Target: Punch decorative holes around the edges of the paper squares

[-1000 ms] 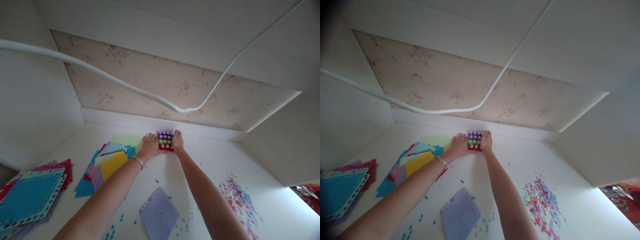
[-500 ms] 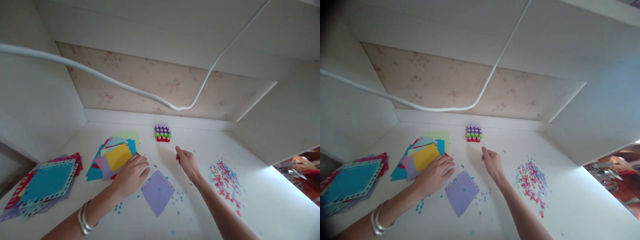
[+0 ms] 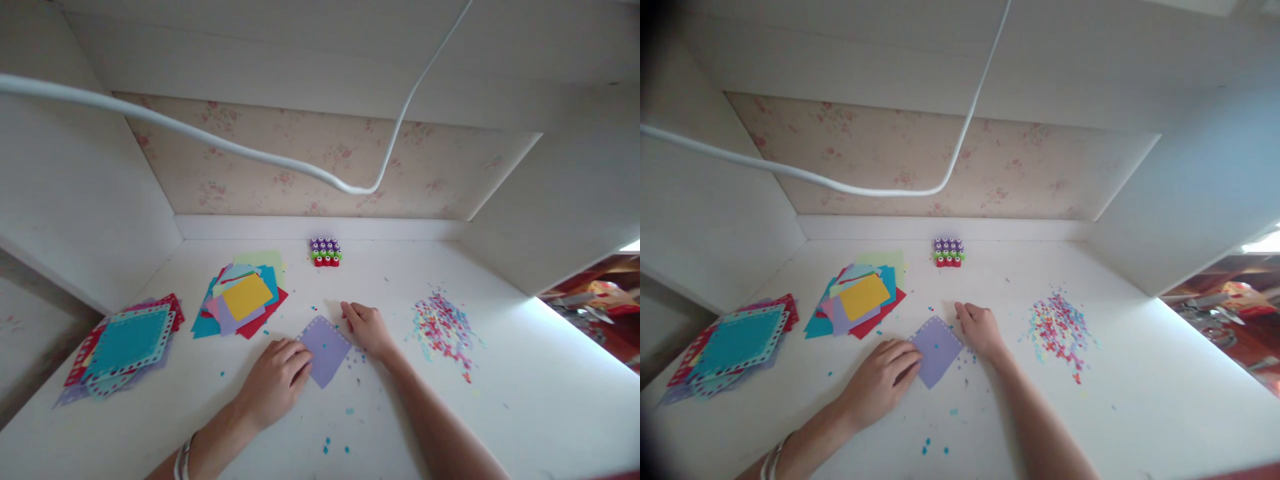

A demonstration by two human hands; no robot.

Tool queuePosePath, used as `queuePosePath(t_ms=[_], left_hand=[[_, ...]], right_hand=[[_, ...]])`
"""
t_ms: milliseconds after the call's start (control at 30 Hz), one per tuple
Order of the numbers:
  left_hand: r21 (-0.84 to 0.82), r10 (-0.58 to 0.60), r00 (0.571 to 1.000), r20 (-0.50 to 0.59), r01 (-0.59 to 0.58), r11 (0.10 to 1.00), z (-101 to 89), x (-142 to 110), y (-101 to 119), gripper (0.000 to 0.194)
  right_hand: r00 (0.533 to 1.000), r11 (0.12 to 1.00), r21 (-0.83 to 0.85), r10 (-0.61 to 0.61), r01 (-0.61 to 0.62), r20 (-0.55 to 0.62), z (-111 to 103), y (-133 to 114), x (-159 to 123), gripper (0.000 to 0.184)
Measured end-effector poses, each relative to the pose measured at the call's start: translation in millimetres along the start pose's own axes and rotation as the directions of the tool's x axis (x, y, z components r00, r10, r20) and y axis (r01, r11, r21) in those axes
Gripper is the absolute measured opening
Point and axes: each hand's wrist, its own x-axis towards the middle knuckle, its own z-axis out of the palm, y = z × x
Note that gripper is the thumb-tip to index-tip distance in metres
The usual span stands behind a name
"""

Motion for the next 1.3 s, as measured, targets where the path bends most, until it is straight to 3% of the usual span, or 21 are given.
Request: queuePosePath(t_ms=[233,467,600,700,800,867,933,1033,1100,1233,1300], left_hand=[[0.142,-0.018,0.999,-0.039,0.024,0.990,-3.3,5.5,-8.7,0.012],[0.168,-0.044,0.996,-0.078,0.057,0.984,0.5,5.1,-16.6,0.020],[0.148,-0.044,0.996,-0.080,0.055,0.987,-0.1,4.7,-16.9,0.021],[0.126,-0.049,0.996,-0.076,0.059,0.990,-1.2,4.4,-17.4,0.021],[0.104,-0.065,0.995,-0.072,0.072,0.992,-1.8,3.7,-18.1,0.021],[0.095,-0.070,0.995,-0.075,0.077,0.993,-1.9,2.8,-18.6,0.021],[0.086,-0.068,0.994,-0.079,0.075,0.993,-1.9,1.8,-18.8,0.020],[0.076,-0.070,0.994,-0.079,0.076,0.994,-2.3,0.4,-18.8,0.019],[0.074,-0.073,0.994,-0.075,0.079,0.994,-2.7,-0.1,-18.7,0.018],[0.071,-0.085,0.994,-0.065,0.090,0.993,-3.2,-0.2,-18.5,0.018],[0.067,-0.089,0.994,-0.065,0.094,0.993,-3.5,0.1,-18.6,0.019]], right_hand=[[1.000,0.996,0.092,-0.020,0.021,-0.012,0.3,5.8,4.1,0.042],[0.989,0.989,0.121,-0.066,0.082,-0.132,3.2,17.4,13.6,0.045],[0.980,0.988,0.066,-0.124,0.136,-0.158,-0.1,3.2,16.9,0.036],[0.956,0.956,-0.007,-0.294,0.294,0.003,0.3,-18.5,2.8,0.028],[0.816,0.827,-0.108,-0.510,0.552,0.272,3.7,-32.6,-18.1,0.028],[0.757,0.761,-0.154,-0.559,0.631,0.337,5.4,-33.3,-27.9,0.028],[0.775,0.762,-0.182,-0.563,0.621,0.285,5.5,-29.5,-31.8,0.027],[0.845,0.821,-0.203,-0.516,0.534,0.139,4.7,-24.7,-30.7,0.026],[0.862,0.838,-0.203,-0.487,0.507,0.141,6.0,-25.3,-29.2,0.027],[0.788,0.755,-0.245,-0.535,0.608,0.306,12.7,-29.4,-29.7,0.029],[0.759,0.711,-0.277,-0.562,0.647,0.329,13.1,-28.4,-31.5,0.028]])
